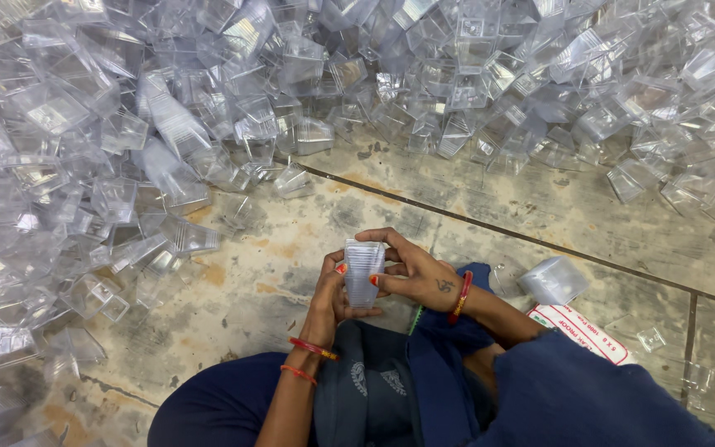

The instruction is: The person sits on the floor and stacks small clear plastic cups, picking loose cups one at a time from a large pile and nesting them onto a stack held in the other hand. The person occasionally reaches across the pile to gather more loose cups and continues building the stack.

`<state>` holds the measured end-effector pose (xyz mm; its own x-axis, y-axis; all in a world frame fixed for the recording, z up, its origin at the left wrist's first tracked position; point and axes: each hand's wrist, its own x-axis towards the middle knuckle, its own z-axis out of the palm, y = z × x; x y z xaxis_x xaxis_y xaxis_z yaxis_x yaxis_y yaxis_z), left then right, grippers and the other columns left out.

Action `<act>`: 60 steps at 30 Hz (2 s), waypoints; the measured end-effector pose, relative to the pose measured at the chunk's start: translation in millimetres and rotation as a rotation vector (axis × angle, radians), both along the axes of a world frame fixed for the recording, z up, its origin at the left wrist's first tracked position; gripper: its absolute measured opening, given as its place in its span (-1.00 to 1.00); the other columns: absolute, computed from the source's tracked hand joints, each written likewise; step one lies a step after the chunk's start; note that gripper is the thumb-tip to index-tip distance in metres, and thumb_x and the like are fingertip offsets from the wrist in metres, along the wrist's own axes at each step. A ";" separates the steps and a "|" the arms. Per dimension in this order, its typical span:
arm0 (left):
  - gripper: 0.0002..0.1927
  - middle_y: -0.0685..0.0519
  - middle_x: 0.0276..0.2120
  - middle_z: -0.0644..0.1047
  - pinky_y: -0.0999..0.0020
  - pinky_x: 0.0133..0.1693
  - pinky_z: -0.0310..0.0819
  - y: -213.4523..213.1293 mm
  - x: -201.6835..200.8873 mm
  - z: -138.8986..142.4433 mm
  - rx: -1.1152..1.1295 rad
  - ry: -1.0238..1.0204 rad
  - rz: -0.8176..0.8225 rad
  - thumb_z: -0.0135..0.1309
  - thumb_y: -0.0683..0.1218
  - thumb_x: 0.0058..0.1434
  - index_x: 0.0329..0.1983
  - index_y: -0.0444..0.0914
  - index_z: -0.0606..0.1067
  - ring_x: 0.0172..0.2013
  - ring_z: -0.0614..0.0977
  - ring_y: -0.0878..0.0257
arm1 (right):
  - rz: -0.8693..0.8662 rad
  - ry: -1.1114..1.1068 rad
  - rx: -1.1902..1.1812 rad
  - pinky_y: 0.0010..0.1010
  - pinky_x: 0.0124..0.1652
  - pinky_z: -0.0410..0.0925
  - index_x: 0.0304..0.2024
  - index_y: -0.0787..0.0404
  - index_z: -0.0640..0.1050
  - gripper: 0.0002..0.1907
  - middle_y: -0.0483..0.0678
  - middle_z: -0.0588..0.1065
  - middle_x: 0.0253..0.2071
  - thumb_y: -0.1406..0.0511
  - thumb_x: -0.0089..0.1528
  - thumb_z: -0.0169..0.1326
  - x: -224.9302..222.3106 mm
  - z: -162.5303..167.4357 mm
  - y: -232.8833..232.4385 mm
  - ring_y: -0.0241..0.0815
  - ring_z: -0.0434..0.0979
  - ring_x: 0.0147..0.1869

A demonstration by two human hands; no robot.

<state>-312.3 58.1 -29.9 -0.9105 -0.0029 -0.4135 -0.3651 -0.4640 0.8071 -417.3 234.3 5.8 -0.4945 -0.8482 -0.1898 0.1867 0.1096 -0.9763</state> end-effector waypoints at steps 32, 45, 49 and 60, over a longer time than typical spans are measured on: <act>-0.39 -0.18 0.05 0.49 0.14 -0.27 0.76 -6.3 1.8 -9.4 -0.076 -0.061 0.040 -0.23 0.25 0.27 0.24 -0.19 0.23 -0.15 0.72 0.05 | 0.026 0.120 0.002 -0.15 0.23 0.40 0.40 0.11 0.22 -0.34 0.02 0.38 0.27 0.41 0.26 0.09 7.0 -5.8 -6.8 -0.09 0.43 0.38; -0.35 -0.07 0.05 0.58 0.26 -0.09 0.63 -14.2 1.4 -49.5 0.135 0.035 0.341 -0.17 0.30 0.32 0.28 -0.20 0.36 -0.06 0.69 0.17 | -0.007 0.218 0.050 -0.26 0.20 0.44 0.32 0.18 0.33 -0.43 0.00 0.47 0.19 0.39 0.25 0.12 8.5 -17.2 -29.5 -0.15 0.48 0.24; -0.25 -0.21 -0.21 0.61 0.19 -0.34 0.61 -30.4 7.7 -47.7 0.210 -0.075 0.421 -0.36 0.39 0.32 0.27 -0.20 0.41 -0.30 0.67 -0.03 | -0.145 0.298 0.083 -0.32 0.01 0.44 0.22 0.20 0.48 -0.57 -0.01 0.60 0.02 0.33 0.29 0.02 -33.6 -33.5 -54.3 -0.20 0.62 0.06; -0.30 -0.21 -0.16 0.60 0.15 -0.40 0.56 -58.3 38.8 -53.3 0.106 -0.143 0.705 -0.34 0.35 0.32 0.23 -0.22 0.40 -0.21 0.68 -0.06 | -0.232 0.708 0.432 -0.35 -0.14 0.43 -0.15 0.13 0.72 -0.68 -0.03 0.68 -0.17 0.08 0.22 0.19 -105.1 -87.6 -182.9 -0.14 0.64 -0.16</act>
<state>-273.4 -0.2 -83.2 -0.6439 -0.5224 -0.5590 -0.0494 -0.7007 0.7117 -522.3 51.4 -81.8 -0.7703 -0.6354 -0.0543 -0.3864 0.5327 -0.7529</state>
